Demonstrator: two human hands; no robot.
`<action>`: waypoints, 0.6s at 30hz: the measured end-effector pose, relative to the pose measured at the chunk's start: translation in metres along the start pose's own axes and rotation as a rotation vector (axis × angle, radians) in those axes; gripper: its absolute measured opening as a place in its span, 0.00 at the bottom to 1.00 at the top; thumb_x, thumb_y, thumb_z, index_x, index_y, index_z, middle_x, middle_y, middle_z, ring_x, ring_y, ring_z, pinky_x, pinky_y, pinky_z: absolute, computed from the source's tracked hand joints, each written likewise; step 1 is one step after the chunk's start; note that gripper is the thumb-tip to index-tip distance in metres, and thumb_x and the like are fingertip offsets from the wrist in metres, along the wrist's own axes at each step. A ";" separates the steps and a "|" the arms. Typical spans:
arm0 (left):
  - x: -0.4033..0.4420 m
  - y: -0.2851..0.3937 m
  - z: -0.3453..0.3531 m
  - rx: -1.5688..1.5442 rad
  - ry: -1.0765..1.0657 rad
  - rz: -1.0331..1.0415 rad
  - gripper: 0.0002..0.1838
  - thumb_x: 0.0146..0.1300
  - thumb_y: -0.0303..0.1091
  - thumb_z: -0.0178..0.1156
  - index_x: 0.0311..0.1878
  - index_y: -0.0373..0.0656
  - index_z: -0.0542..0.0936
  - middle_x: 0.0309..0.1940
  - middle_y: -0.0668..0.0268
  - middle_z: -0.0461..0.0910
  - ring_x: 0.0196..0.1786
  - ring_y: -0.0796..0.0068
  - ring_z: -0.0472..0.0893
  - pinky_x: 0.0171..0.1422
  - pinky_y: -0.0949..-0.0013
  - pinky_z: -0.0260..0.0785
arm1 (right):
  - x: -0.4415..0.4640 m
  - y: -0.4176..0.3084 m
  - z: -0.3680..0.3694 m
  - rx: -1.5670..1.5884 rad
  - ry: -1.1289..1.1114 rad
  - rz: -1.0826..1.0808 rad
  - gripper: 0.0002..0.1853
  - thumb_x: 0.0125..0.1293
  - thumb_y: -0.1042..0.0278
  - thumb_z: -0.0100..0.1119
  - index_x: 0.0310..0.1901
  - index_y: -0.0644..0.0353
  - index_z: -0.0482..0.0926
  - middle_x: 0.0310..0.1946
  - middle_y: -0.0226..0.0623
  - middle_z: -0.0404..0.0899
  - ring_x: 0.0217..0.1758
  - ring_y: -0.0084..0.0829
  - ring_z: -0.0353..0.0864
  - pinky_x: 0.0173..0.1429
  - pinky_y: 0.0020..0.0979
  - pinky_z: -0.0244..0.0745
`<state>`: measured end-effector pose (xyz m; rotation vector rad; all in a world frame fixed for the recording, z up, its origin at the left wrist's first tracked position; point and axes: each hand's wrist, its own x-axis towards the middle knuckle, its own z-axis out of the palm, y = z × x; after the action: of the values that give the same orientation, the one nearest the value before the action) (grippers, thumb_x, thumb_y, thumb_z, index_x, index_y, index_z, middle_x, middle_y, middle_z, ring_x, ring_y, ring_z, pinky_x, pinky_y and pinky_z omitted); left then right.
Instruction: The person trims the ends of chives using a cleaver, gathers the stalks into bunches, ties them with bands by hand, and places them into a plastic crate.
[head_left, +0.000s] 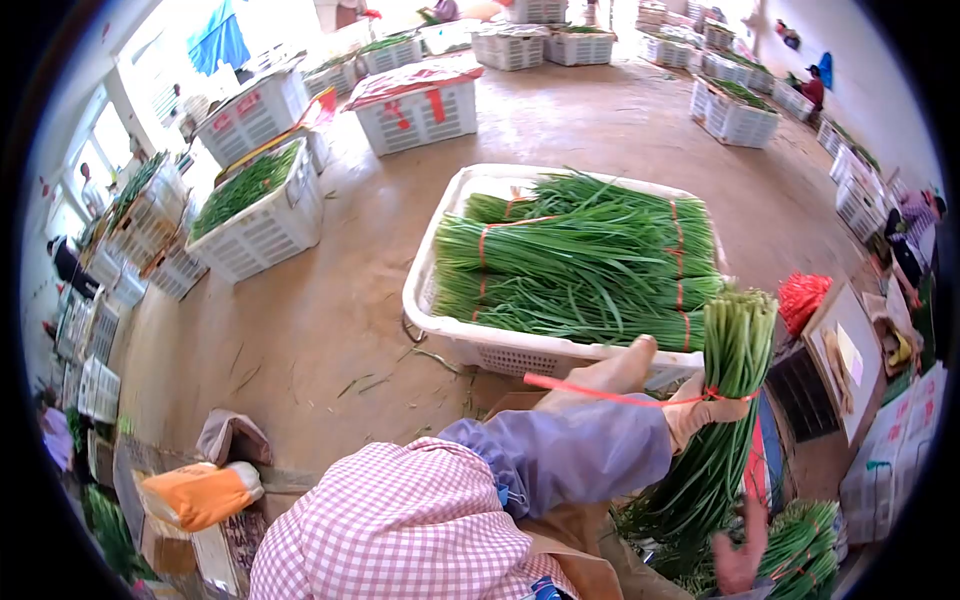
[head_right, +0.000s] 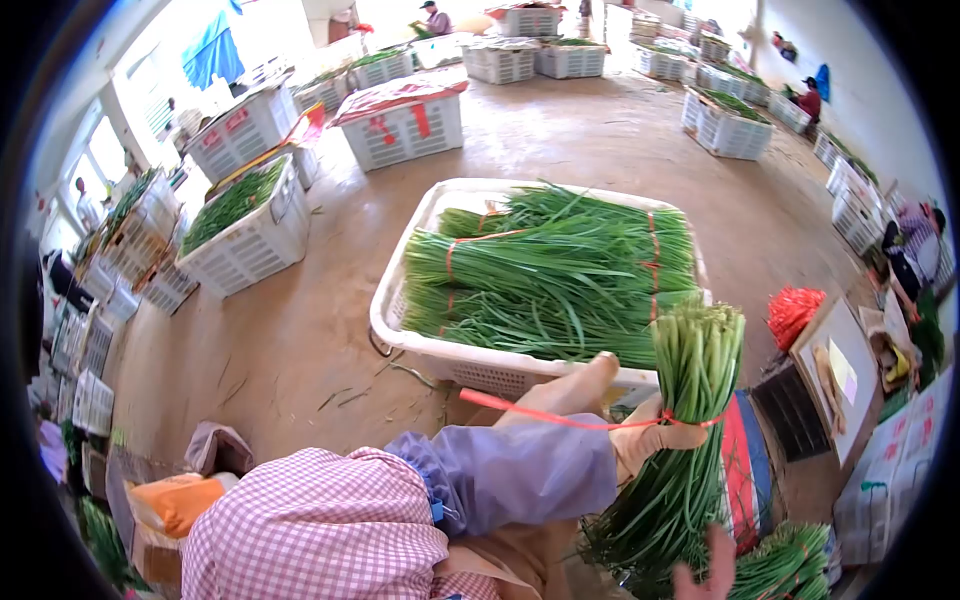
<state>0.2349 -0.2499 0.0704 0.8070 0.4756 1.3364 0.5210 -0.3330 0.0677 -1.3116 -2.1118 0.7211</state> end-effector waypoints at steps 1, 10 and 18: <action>0.003 0.000 -0.007 0.019 0.029 0.090 0.45 0.54 0.53 0.77 0.71 0.44 0.69 0.59 0.67 0.77 0.64 0.73 0.73 0.67 0.64 0.65 | 0.009 0.004 0.001 0.044 0.090 0.068 0.29 0.66 0.76 0.53 0.69 0.71 0.67 0.64 0.45 0.74 0.63 0.34 0.75 0.68 0.34 0.68; -0.068 0.120 -0.029 0.866 0.155 0.152 0.33 0.64 0.52 0.66 0.65 0.42 0.72 0.61 0.55 0.77 0.65 0.59 0.75 0.60 0.56 0.75 | 0.069 -0.090 0.119 -0.316 0.227 -0.082 0.44 0.50 0.75 0.67 0.72 0.69 0.62 0.62 0.56 0.73 0.64 0.55 0.74 0.71 0.47 0.64; -0.119 0.075 -0.114 0.887 0.077 0.161 0.33 0.62 0.44 0.69 0.69 0.46 0.73 0.70 0.58 0.72 0.71 0.61 0.72 0.77 0.60 0.59 | 0.077 -0.056 0.189 -0.061 0.247 -0.182 0.41 0.53 0.70 0.72 0.69 0.68 0.66 0.54 0.57 0.77 0.56 0.58 0.76 0.60 0.49 0.70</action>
<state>0.0792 -0.3356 0.0360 1.5428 1.1196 1.2912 0.3269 -0.3132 -0.0149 -1.1552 -2.0316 0.3998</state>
